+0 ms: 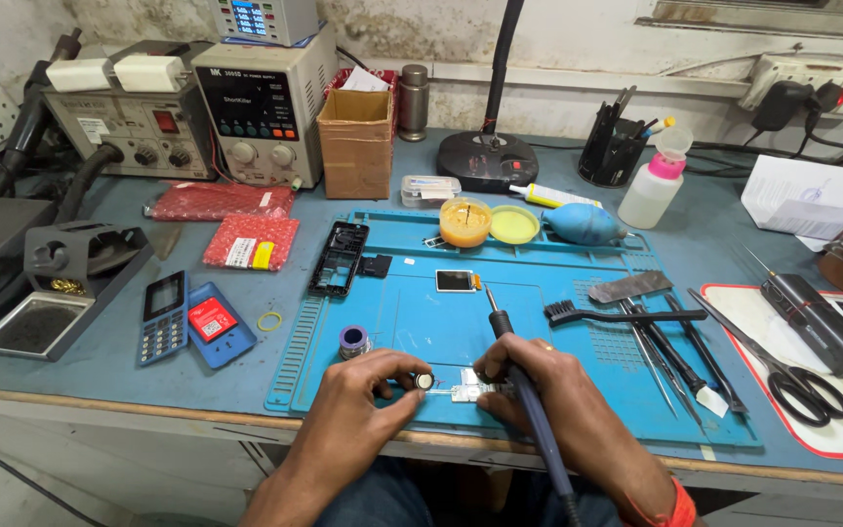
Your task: The person solders components onto a small green circuit board on a blue silicone mat, applying solder wire with one hand and a soldering iron with the other. They reposition and flip the board repeatedly while soldering different edges, then lift the board and fit it into a black phone frame at the end.
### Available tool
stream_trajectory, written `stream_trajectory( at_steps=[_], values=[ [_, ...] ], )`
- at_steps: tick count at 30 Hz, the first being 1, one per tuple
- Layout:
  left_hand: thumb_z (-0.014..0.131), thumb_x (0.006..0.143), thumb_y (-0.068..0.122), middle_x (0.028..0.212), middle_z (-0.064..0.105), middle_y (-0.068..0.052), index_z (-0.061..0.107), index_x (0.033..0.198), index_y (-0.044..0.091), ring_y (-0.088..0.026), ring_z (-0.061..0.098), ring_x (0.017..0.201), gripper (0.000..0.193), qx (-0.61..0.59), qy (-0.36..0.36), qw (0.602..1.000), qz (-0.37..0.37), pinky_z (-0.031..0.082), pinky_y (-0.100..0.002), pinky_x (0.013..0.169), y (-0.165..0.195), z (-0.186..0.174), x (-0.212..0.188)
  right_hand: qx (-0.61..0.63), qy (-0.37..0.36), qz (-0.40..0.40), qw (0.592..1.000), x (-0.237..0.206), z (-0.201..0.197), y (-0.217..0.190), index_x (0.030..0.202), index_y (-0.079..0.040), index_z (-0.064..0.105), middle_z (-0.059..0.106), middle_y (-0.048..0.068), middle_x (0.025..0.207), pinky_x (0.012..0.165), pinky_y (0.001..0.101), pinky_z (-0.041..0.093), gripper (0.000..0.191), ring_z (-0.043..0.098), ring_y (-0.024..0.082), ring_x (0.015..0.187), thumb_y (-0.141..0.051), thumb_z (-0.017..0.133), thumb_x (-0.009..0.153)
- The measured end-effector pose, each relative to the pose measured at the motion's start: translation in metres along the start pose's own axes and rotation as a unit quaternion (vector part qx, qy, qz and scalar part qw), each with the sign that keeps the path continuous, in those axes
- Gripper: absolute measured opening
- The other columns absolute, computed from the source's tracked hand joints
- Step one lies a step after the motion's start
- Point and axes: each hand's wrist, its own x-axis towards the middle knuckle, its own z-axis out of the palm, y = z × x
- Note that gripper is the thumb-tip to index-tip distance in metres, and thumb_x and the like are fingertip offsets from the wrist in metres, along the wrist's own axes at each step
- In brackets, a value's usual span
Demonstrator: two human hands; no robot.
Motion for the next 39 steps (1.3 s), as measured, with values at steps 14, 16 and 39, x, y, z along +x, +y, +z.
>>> stream_trajectory(
  at_steps=[14, 16, 39],
  values=[
    [0.078, 0.08, 0.014, 0.093, 0.082, -0.008, 0.079, 0.103, 0.005, -0.016, 0.079, 0.082, 0.024, -0.029, 0.008, 0.999, 0.037, 0.061, -0.03, 0.072, -0.002, 0.0, -0.005, 0.051, 0.0, 0.072, 0.996, -0.01, 0.005, 0.007, 0.104, -0.01, 0.06, 0.064, 0.011, 0.077, 0.058, 0.0339, 0.05, 0.037, 0.057, 0.019, 0.063, -0.008, 0.085, 0.076],
    [0.078, 0.08, 0.014, 0.093, 0.082, -0.008, 0.079, 0.104, 0.005, -0.016, 0.08, 0.083, 0.025, -0.033, 0.003, 0.999, 0.031, 0.061, -0.03, 0.073, -0.003, 0.001, -0.005, 0.066, 0.032, -0.038, 0.997, -0.012, 0.009, 0.011, 0.101, -0.007, 0.056, 0.069, 0.008, 0.089, 0.063, 0.0314, 0.054, 0.036, 0.062, 0.015, 0.071, -0.006, 0.083, 0.077],
    [0.073, 0.086, 0.018, 0.103, 0.076, -0.008, 0.076, 0.11, 0.005, -0.024, 0.073, 0.097, 0.027, 0.03, -0.037, 0.998, 0.032, 0.055, -0.036, 0.085, 0.004, -0.004, -0.006, 0.033, 0.042, -0.038, 0.998, -0.012, 0.008, 0.011, 0.099, -0.006, 0.06, 0.073, 0.006, 0.088, 0.06, 0.0318, 0.055, 0.036, 0.064, 0.015, 0.067, -0.011, 0.087, 0.075]
  ],
)
